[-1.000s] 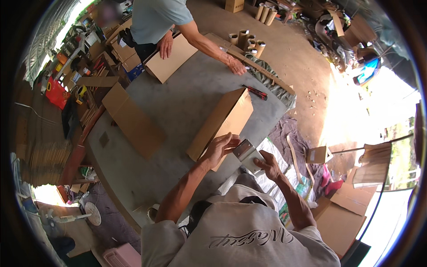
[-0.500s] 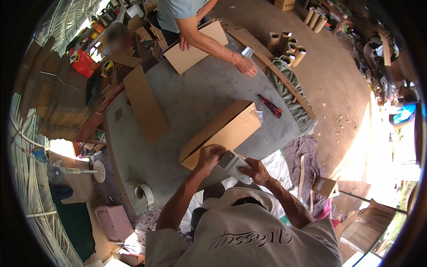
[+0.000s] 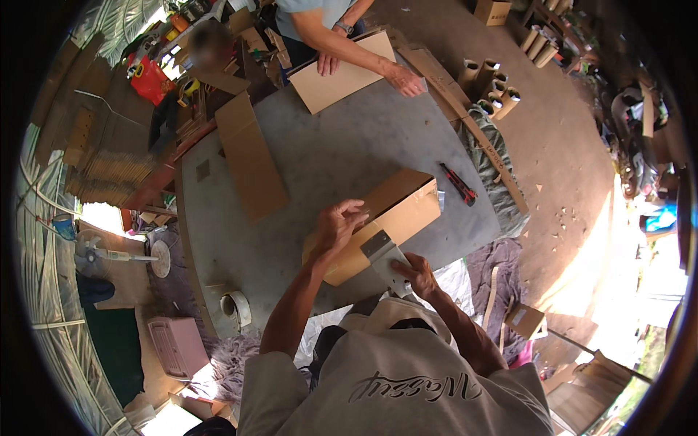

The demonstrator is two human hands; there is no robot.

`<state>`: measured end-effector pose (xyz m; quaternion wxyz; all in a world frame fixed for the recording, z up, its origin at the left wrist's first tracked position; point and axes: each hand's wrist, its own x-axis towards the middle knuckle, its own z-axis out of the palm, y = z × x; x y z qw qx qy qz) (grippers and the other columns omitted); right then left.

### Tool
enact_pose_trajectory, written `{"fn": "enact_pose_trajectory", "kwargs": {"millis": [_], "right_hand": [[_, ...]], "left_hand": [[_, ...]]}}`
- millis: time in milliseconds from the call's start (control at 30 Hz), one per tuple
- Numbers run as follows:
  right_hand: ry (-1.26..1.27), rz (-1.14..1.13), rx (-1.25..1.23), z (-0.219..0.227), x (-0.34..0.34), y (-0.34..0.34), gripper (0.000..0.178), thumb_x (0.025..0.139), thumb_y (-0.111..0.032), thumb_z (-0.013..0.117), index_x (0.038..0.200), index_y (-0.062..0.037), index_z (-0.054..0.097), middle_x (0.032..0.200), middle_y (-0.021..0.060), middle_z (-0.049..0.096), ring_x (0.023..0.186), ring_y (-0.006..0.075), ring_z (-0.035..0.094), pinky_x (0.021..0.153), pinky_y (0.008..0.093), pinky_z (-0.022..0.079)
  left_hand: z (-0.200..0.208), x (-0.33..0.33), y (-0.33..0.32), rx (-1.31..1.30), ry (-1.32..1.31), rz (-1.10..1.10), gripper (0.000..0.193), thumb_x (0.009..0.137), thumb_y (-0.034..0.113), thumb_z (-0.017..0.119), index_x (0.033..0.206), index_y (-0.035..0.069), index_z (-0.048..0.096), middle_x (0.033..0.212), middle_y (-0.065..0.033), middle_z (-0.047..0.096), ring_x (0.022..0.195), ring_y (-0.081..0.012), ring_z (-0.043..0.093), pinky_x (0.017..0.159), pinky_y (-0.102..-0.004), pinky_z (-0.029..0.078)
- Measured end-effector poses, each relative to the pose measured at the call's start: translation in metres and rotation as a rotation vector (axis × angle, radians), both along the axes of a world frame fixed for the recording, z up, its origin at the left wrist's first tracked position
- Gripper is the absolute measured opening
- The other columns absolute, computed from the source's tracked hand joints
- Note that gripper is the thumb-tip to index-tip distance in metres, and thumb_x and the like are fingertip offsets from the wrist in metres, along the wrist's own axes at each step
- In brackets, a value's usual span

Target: The person cuts a large sheet of cardboard with a utility knife, folds it into a box shape, and secures the seams with packing tape. A second person assists by taping another box nearby.

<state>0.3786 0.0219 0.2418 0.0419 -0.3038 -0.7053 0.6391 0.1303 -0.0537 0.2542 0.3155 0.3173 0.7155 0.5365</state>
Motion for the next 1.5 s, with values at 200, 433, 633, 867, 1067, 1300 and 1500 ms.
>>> {"fn": "enact_pose_trajectory", "kwargs": {"millis": [200, 433, 633, 867, 1067, 1300, 1500], "right_hand": [[0.107, 0.062, 0.293, -0.035, -0.006, 0.001, 0.022, 0.087, -0.015, 0.061, 0.108, -0.0079, 0.065, 0.082, 0.0149, 0.056, 0.07, 0.0331, 0.057, 0.062, 0.0426, 0.044], [-0.037, 0.021, 0.16, -0.038, -0.019, -0.003, 0.026, 0.095, -0.028, 0.052, 0.1, -0.0064, 0.066, 0.079, 0.0157, 0.057, 0.072, 0.0331, 0.058, 0.062, 0.0426, 0.043], [-0.055, -0.011, 0.104, -0.048, -0.021, 0.001, 0.036, 0.096, -0.037, 0.051, 0.098, -0.0047, 0.066, 0.077, 0.0175, 0.056, 0.07, 0.0333, 0.057, 0.062, 0.0433, 0.041], [0.085, -0.003, 0.128, -0.058, -0.029, 0.009, 0.04, 0.095, -0.041, 0.053, 0.094, -0.0031, 0.067, 0.073, 0.0176, 0.054, 0.067, 0.0273, 0.055, 0.062, 0.0421, 0.041], [0.048, 0.027, 0.053, -0.06, -0.03, 0.017, 0.046, 0.092, -0.043, 0.06, 0.089, 0.0018, 0.067, 0.071, 0.0091, 0.059, 0.069, 0.0148, 0.054, 0.065, 0.0351, 0.043], [0.172, -0.067, 0.138, -0.081, -0.018, 0.005, 0.049, 0.09, -0.046, 0.061, 0.084, 0.0026, 0.064, 0.069, 0.0122, 0.06, 0.066, 0.0189, 0.056, 0.063, 0.038, 0.044], [-0.033, -0.102, 0.042, -0.096, 0.061, -0.026, 0.042, 0.094, -0.043, 0.057, 0.091, -0.0021, 0.069, 0.074, 0.0172, 0.06, 0.069, 0.0304, 0.061, 0.064, 0.0416, 0.045]], "left_hand": [[-0.019, -0.023, 0.012, 0.046, 0.015, -0.003, 0.031, 0.083, 0.001, 0.076, 0.112, -0.005, 0.068, 0.084, -0.0092, 0.073, 0.077, -0.0116, 0.067, 0.072, -0.0275, 0.055], [-0.046, -0.03, 0.011, 0.116, -0.031, 0.028, 0.03, 0.079, -0.003, 0.077, 0.108, -0.007, 0.067, 0.078, -0.0111, 0.073, 0.072, -0.0133, 0.068, 0.069, -0.0286, 0.056], [-0.059, -0.025, 0.01, 0.016, 0.146, 0.042, 0.03, 0.079, 0.0, 0.078, 0.108, -0.003, 0.068, 0.081, -0.0156, 0.072, 0.073, -0.0214, 0.07, 0.069, -0.0332, 0.056], [-0.102, -0.053, -0.006, -0.011, 0.833, 0.103, 0.047, 0.078, -0.006, 0.059, 0.123, 0.006, 0.066, 0.104, -0.0208, 0.066, 0.095, -0.0397, 0.064, 0.082, -0.0394, 0.053], [-0.027, -0.021, -0.031, -0.219, 0.353, -0.521, 0.059, 0.092, 0.019, 0.062, 0.149, 0.011, 0.045, 0.146, -0.0146, 0.051, 0.135, -0.0281, 0.049, 0.105, -0.0366, 0.043], [-0.041, 0.01, -0.024, 0.167, -0.917, -0.341, 0.06, 0.093, 0.009, 0.064, 0.148, 0.003, 0.041, 0.144, -0.0036, 0.051, 0.126, -0.018, 0.048, 0.111, -0.0299, 0.035], [-0.049, 0.002, -0.031, -0.153, 0.5, -0.563, 0.062, 0.096, 0.015, 0.063, 0.15, 0.002, 0.037, 0.15, -0.0119, 0.046, 0.135, -0.0242, 0.046, 0.111, -0.0345, 0.036]]}}
